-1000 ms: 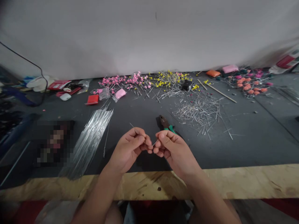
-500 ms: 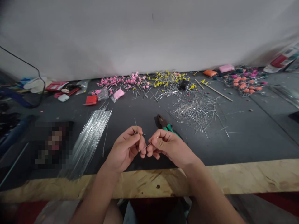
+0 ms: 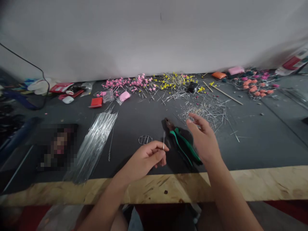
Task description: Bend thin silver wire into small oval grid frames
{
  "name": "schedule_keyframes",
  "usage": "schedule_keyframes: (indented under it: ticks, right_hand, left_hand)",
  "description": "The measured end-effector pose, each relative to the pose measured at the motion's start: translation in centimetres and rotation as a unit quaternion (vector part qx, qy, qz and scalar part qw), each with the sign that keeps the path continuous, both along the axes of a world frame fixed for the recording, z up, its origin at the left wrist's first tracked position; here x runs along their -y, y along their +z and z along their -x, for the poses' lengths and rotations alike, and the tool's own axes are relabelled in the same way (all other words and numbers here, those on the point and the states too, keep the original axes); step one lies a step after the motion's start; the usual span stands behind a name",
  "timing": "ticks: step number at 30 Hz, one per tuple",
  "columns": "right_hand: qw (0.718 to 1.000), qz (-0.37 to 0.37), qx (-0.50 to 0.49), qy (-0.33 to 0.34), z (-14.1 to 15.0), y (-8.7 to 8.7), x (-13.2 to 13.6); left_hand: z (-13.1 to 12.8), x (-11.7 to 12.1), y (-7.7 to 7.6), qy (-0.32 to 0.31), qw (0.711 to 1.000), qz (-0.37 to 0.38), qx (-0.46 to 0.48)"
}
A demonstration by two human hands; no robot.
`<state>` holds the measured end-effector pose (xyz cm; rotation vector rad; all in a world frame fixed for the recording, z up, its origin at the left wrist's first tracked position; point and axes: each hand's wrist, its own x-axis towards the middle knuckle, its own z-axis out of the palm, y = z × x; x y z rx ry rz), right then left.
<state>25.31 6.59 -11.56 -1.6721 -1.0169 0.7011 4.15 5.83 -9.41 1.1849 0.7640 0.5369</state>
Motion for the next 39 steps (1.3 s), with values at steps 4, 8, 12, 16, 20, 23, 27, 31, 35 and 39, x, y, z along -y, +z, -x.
schedule_keyframes:
  ticks: [4,8,12,16,20,23,27,31,35,39]
  right_hand:
    - [0.961,0.105,-0.184,0.18,2.4,1.4,2.0]
    - [0.943,0.132,-0.211,0.22,4.7,2.2,2.7]
    - [0.934,0.108,-0.268,0.209,5.5,2.0,2.4]
    - [0.931,0.123,-0.285,0.193,5.6,1.0,2.5]
    - [0.945,0.158,-0.224,0.177,6.3,0.2,2.5]
    - [0.954,0.146,-0.222,0.137,6.8,0.2,2.0]
    - [0.961,0.133,-0.209,0.121,6.9,0.4,1.0]
    - [0.974,0.093,-0.196,0.071,5.5,-0.4,-0.5]
    - [0.978,0.066,-0.193,0.051,4.3,-0.9,-1.4]
    - [0.963,0.089,-0.227,0.116,5.0,-0.1,-0.4]
  left_hand:
    - [-0.2,0.2,-0.3,-0.003,0.999,-0.027,-0.021]
    - [-0.2,0.2,-0.2,-0.006,0.995,-0.073,-0.07]
    - [0.6,-0.4,0.1,0.012,0.989,-0.105,-0.106]
    - [2.6,-1.8,-0.2,0.105,0.934,-0.229,-0.253]
    - [4.7,-2.9,-1.2,0.12,0.864,-0.332,-0.36]
    - [5.2,-3.1,-1.7,0.074,0.849,-0.342,-0.395]
    - [5.2,-3.1,-1.7,0.044,0.855,-0.335,-0.394]
    - [5.1,-3.0,-1.8,0.047,0.862,-0.333,-0.379]
    - [5.2,-2.8,-2.1,0.074,0.891,-0.303,-0.33]
    - [4.9,-2.6,-1.7,0.096,0.916,-0.267,-0.285]
